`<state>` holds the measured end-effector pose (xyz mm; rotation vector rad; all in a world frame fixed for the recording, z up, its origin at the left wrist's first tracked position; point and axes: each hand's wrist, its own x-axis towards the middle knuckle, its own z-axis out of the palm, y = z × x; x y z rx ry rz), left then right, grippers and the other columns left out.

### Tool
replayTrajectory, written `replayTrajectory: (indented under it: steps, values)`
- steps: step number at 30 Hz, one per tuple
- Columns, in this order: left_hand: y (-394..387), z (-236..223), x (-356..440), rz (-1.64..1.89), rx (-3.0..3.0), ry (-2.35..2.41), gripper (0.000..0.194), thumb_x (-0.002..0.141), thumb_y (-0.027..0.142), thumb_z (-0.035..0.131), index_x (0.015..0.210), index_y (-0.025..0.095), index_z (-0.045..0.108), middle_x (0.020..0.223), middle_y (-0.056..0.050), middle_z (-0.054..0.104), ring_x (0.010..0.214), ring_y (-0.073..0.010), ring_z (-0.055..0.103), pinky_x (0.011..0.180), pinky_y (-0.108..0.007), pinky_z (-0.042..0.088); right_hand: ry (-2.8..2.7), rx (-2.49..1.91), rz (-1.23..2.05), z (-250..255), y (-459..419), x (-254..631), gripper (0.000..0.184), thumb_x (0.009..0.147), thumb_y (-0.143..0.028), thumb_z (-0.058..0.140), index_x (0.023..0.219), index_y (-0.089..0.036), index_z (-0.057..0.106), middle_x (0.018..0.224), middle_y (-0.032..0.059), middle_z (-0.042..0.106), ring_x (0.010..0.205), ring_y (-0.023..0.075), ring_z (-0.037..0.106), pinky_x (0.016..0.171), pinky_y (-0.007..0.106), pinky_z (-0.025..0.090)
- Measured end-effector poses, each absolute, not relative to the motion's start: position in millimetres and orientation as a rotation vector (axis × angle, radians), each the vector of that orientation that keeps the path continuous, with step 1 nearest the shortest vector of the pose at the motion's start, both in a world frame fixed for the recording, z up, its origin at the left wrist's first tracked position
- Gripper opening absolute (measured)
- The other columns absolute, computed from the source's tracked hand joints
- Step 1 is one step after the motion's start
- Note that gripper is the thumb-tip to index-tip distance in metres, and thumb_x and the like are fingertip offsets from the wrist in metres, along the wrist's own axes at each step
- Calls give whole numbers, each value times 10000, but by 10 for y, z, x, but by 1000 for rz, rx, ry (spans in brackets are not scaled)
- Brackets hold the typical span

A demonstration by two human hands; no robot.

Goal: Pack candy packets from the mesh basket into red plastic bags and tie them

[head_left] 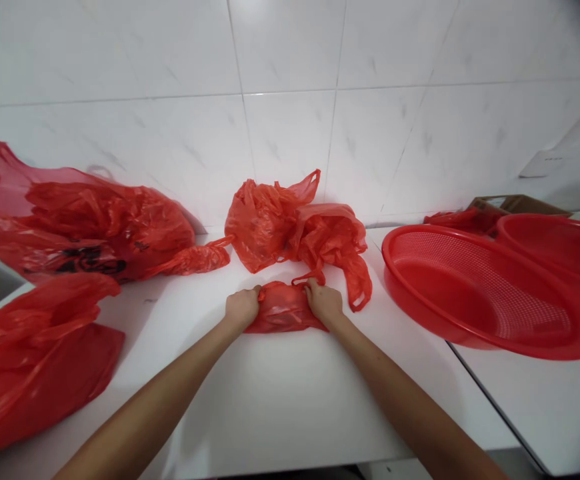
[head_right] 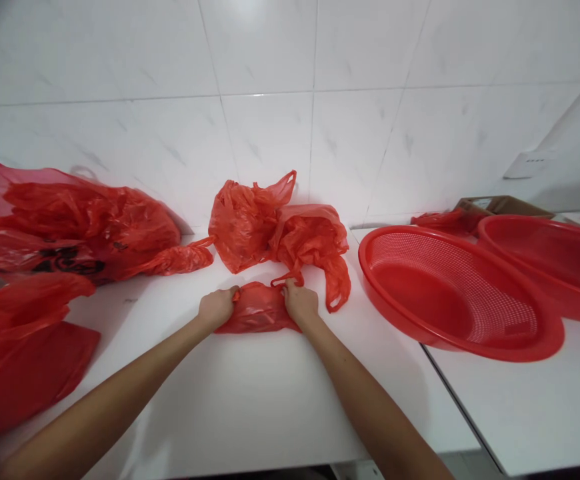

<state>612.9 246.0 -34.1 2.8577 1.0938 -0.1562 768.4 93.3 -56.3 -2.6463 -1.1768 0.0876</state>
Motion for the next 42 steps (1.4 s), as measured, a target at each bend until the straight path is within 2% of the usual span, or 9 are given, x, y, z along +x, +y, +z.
replayTrajectory:
  steps: [9, 18, 23, 26, 30, 33, 38, 40, 42]
  values:
    - [2398, -512, 6178, -41, 3061, 1074, 311, 930, 327, 532, 1188, 156, 562, 1102, -80, 620, 995, -219, 606, 873, -448, 499, -1157, -2678, 32, -615, 935, 7666, 325, 998, -366, 302, 1123, -206, 556, 911, 79, 709, 815, 204, 670, 648, 267, 369]
    - [2392, -530, 6175, 15, 3109, 1075, 295, 929, 328, 533, 1164, 153, 574, 1082, -77, 626, 970, -211, 611, 854, -431, 505, -1113, -2656, -25, -630, 910, 7643, 341, 996, -357, 302, 1104, -193, 581, 959, 75, 695, 826, 185, 650, 657, 263, 376]
    - [2391, -531, 6170, 25, 3070, 1084, 309, 932, 343, 526, 1171, 152, 570, 1075, -75, 628, 972, -213, 611, 859, -437, 499, -1076, -2653, -82, -624, 885, 7732, 331, 967, -309, 346, 1039, -173, 640, 1102, 103, 646, 1010, 222, 582, 793, 304, 382]
    - [2430, -493, 6127, 5, 3018, 1103, 330, 940, 358, 502, 1194, 154, 559, 1066, -79, 636, 975, -217, 611, 867, -439, 486, -1015, -2672, -90, -609, 831, 7852, 335, 951, -283, 362, 1015, -148, 661, 1102, 129, 631, 1028, 246, 560, 847, 345, 366]
    - [2525, -421, 6044, -46, 2904, 1169, 324, 939, 340, 445, 1215, 219, 563, 1043, -96, 683, 966, -247, 643, 798, -378, 480, -943, -2690, -78, -593, 760, 7970, 346, 945, -260, 355, 1022, -127, 665, 1089, 145, 621, 1018, 254, 555, 838, 357, 364]
    - [2600, -387, 6017, -60, 2801, 1233, 345, 942, 406, 374, 1194, 281, 574, 1027, -94, 708, 923, -255, 669, 722, -338, 476, -929, -2681, -66, -595, 741, 7992, 347, 943, -252, 352, 1020, -132, 668, 1086, 142, 619, 1013, 243, 553, 839, 350, 358]
    - [2765, -208, 6053, -33, 2658, 1319, 362, 927, 456, 400, 1027, 199, 635, 907, -88, 718, 780, -212, 673, 649, -311, 490, -940, -2599, -65, -626, 730, 8019, 348, 936, -263, 355, 1020, -150, 673, 1045, 117, 630, 993, 221, 555, 842, 331, 349]
    - [2773, -64, 6109, 57, 2660, 1326, 321, 921, 388, 421, 1098, 192, 605, 1007, -114, 705, 885, -238, 667, 703, -330, 494, -954, -2542, -58, -643, 725, 8038, 334, 920, -272, 375, 954, -152, 684, 999, 103, 641, 954, 209, 560, 826, 316, 349]
    - [2681, 62, 6203, 195, 2715, 1276, 377, 932, 336, 396, 1264, 192, 503, 1246, -157, 607, 1120, -284, 578, 859, -411, 457, -982, -2470, -49, -659, 720, 8053, 316, 900, -290, 399, 845, -159, 681, 933, 83, 651, 899, 194, 564, 801, 302, 349]
